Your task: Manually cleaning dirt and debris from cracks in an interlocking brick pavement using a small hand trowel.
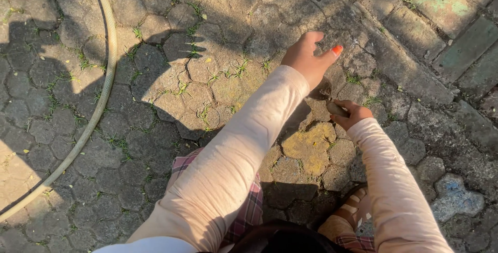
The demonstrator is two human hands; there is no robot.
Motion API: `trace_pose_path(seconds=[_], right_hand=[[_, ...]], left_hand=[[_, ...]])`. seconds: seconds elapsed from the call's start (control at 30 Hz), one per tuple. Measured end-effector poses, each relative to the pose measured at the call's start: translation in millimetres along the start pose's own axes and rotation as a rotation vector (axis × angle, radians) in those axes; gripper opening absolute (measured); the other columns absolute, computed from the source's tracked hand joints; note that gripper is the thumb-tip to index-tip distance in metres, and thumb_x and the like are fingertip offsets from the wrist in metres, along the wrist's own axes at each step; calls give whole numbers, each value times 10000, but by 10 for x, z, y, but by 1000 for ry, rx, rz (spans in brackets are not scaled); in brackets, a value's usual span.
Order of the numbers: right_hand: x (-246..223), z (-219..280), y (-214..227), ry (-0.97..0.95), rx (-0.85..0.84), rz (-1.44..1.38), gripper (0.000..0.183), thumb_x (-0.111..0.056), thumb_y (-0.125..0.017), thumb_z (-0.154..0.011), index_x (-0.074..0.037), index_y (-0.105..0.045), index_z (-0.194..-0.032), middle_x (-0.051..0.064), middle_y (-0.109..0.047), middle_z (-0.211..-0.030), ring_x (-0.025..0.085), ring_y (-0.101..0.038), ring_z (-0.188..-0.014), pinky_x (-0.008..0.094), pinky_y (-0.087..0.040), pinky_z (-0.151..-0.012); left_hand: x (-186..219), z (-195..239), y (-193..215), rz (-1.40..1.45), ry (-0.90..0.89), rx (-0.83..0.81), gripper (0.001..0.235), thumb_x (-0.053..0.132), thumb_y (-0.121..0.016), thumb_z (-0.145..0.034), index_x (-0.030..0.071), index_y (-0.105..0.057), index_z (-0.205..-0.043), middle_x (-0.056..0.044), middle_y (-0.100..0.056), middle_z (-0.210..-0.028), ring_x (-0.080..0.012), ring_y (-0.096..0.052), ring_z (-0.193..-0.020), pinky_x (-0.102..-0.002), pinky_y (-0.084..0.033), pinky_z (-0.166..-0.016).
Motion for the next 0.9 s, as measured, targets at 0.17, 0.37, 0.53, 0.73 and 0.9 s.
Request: trace_pose_path(seconds=[0.17,0.37,0.53,0.73,0.9], right_hand=[[57,-106,-131,-117,-35,-94,638,-231,-835,-819,-241,-606,-1414,111,-725,-1255,272,-716,-1092,364,-545,-1032],[96,1,107,-67,4,-38,642,-293,-796,-879,-271,-566,-1478,136,-731,-1249,288,-728,-1089,395,-563,-1033],[100,-239,37,-20,-124,-73,635,-255,-841,-822,-259,-611,-1414,79,-741,-1269,256,-712,-1115,384,-519,-1062],[-283,-472,189,-28,-74,4,587,-234,-817,-860,-234,-628,-1415,77,-753,-1219,263,-723,-1070,386,-550,-1030],[-312,-882,213,243,-173,-22,611,-140,-846,-772,-196,-657,-1351,28,-789,-1180,174,-727,-1048,342,-539,-1031]], left_hand=[[-12,-18,24,49,-1,33,672,480,-656,-911,91,-495,-1434,-177,-573,-1437,-297,-614,-1266,-411,-501,-1050],[-20,13,46,14,-15,14,689,483,-662,-909,82,-482,-1439,-186,-570,-1442,-308,-609,-1285,-415,-508,-1060],[-14,79,60,30,3,29,692,463,-674,-908,85,-473,-1452,-197,-544,-1466,-317,-588,-1307,-419,-488,-1072],[14,145,221,-1,-22,81,689,464,-679,-896,89,-489,-1442,-193,-570,-1449,-315,-608,-1292,-413,-500,-1062],[-42,185,284,22,-62,142,679,442,-701,-892,73,-507,-1428,-210,-566,-1451,-322,-600,-1301,-413,-507,-1056]])
Point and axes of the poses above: each hand's wrist, its own z-axis away from the middle knuckle, its own y-axis out of the back of the hand, x = y × z, the point moved 3 cm from there along -z, towards the middle knuckle
